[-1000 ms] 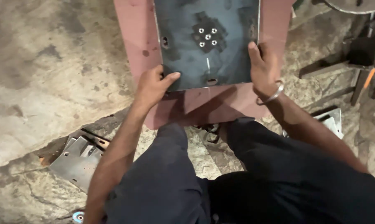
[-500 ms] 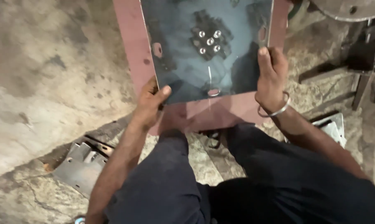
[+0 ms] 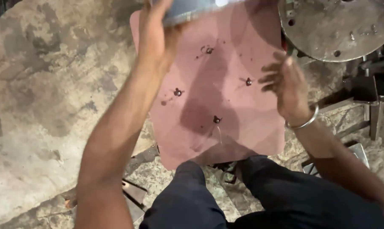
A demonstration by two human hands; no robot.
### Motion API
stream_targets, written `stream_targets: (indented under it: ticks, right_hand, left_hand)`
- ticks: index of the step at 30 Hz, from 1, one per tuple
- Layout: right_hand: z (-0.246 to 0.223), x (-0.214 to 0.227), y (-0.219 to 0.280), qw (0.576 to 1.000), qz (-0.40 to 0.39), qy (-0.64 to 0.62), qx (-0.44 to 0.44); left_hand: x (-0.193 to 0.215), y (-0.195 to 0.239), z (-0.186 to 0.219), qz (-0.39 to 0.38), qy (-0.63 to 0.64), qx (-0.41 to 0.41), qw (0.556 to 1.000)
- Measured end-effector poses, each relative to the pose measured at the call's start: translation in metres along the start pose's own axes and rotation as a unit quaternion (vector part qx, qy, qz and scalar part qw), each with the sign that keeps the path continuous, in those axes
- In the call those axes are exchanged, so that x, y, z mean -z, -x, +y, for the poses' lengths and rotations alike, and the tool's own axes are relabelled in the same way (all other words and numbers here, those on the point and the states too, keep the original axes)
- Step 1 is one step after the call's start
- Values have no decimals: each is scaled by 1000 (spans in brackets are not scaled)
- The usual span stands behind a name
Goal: The person sits on the floor and handles square metal plates with riveted studs, flipping each plate over to view both sides and placing it on a stack of finished plates. They repeatedly pick up a plate, turn it over, and set it aside with the others.
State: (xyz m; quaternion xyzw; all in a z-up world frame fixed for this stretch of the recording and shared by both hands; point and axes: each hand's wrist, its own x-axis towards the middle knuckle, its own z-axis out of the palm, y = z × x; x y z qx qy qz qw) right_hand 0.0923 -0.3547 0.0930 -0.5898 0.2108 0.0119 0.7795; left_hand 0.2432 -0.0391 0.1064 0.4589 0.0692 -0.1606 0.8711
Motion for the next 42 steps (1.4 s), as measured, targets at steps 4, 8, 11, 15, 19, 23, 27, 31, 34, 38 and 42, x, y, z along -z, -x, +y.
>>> stream_targets:
  ticks: [4, 8, 11, 15, 19, 23, 27, 31, 34, 38, 42]
  right_hand:
    - [44, 26, 10, 998, 6, 3, -59]
    - [56, 75, 9, 991, 48, 126, -26]
    - [74, 125, 1, 910, 144, 388, 7]
    - [73, 150, -31, 763, 135, 602, 195]
    - [59, 137, -54, 814, 72, 550, 170]
    - [78, 145, -58, 813, 59, 544, 202]
    - [74, 141, -54, 779, 121, 571, 230]
    - [48, 114, -42, 763, 138, 606, 179]
    - [65, 128, -52, 740, 158, 625, 194]
    - [68, 133, -28, 737, 153, 644, 138]
    - [45, 129, -15, 726, 170, 632, 214]
  left_hand:
    - [39, -19, 6, 26, -178, 30, 983]
    - [34, -60, 2, -20, -330, 40, 943]
    - [33, -39, -1, -58, -416, 40, 906]
    - [97, 62, -39, 43, -435, 124, 891]
    - [124, 160, -81, 207, -392, 235, 865]
    - [136, 239, -115, 188, -328, 255, 890]
    - [131, 280, -128, 198, -301, 242, 901]
    - [124, 299, -125, 212, -269, 235, 910]
    - [132, 305, -130, 224, -268, 226, 909]
    - [128, 306, -133, 243, -218, 213, 921]
    - [144, 294, -148, 257, -205, 212, 920]
